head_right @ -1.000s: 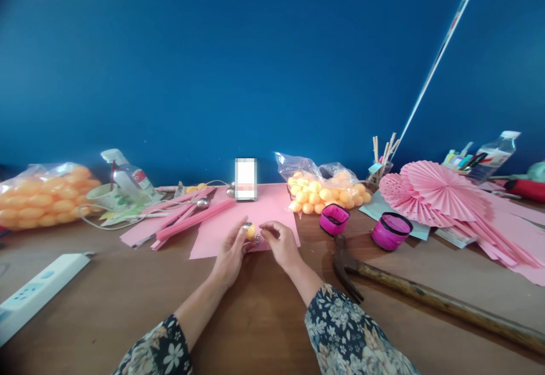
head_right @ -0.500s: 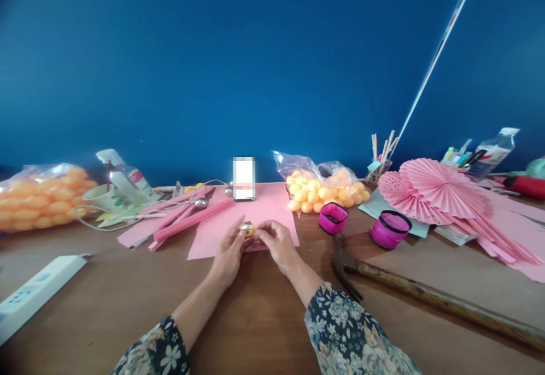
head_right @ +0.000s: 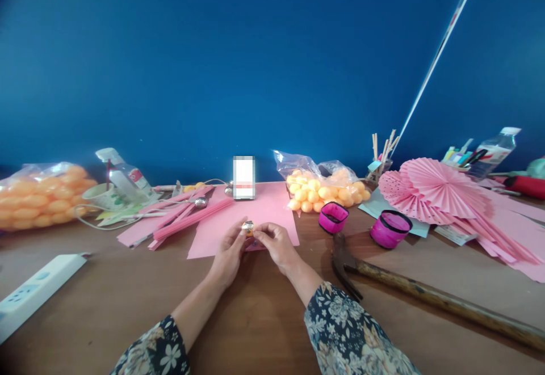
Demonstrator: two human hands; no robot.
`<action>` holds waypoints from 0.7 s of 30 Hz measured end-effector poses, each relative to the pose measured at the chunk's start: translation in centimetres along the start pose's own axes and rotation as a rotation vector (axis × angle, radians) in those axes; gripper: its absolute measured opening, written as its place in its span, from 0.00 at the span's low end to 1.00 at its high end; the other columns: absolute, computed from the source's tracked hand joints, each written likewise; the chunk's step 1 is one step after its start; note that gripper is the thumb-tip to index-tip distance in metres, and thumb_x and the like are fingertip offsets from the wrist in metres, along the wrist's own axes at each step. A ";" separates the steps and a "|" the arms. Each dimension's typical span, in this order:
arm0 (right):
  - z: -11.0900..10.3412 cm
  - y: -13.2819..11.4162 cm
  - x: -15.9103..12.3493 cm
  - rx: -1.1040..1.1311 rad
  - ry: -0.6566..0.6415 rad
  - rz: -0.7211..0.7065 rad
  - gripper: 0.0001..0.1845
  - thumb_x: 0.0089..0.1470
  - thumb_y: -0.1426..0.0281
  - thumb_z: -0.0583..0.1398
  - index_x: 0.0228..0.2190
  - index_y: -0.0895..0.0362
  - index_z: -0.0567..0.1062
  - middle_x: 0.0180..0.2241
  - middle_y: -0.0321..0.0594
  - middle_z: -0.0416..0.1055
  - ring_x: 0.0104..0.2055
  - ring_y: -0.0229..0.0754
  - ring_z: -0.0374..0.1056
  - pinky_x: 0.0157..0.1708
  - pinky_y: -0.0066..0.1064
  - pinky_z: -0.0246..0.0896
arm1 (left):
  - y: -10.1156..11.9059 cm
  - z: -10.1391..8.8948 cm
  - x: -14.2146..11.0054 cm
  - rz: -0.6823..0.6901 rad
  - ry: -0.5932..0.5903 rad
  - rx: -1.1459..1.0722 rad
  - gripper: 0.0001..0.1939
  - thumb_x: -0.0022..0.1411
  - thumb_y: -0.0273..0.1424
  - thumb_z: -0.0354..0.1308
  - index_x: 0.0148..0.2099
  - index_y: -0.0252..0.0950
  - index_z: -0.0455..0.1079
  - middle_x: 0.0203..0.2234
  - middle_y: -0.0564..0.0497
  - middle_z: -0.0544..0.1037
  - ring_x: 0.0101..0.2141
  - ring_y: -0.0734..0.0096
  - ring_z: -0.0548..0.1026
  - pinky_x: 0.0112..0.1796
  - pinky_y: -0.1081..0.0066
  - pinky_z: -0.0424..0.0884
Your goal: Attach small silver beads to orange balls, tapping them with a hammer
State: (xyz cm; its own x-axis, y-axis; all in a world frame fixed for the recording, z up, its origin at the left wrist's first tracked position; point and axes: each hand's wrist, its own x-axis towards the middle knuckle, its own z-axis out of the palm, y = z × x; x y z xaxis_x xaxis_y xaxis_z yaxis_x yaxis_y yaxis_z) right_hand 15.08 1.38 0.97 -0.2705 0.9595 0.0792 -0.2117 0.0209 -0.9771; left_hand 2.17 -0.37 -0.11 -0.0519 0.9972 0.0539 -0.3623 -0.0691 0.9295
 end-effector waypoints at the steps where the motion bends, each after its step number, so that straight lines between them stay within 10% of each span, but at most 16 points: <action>1: 0.0 -0.1 0.0 -0.005 0.004 -0.002 0.13 0.45 0.61 0.61 0.28 0.59 0.71 0.28 0.38 0.72 0.31 0.40 0.68 0.34 0.31 0.63 | 0.0 0.0 0.0 -0.003 0.001 -0.004 0.24 0.54 0.38 0.56 0.54 0.39 0.61 0.46 0.44 0.71 0.42 0.63 0.72 0.43 0.63 0.68; 21: 0.0 -0.4 -0.2 -0.008 0.020 0.012 0.15 0.44 0.58 0.61 0.26 0.59 0.70 0.24 0.35 0.70 0.27 0.37 0.65 0.31 0.29 0.61 | 0.1 0.1 0.0 -0.005 -0.001 -0.004 0.24 0.54 0.38 0.56 0.53 0.38 0.62 0.44 0.44 0.72 0.40 0.64 0.72 0.43 0.62 0.68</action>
State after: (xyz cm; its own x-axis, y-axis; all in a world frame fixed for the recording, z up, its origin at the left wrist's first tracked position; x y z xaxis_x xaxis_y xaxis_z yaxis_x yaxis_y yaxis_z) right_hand 15.17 1.21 1.35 -0.2538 0.9652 0.0637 -0.2014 0.0117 -0.9794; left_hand 2.23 -0.40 0.00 -0.0494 0.9976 0.0491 -0.3666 -0.0638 0.9282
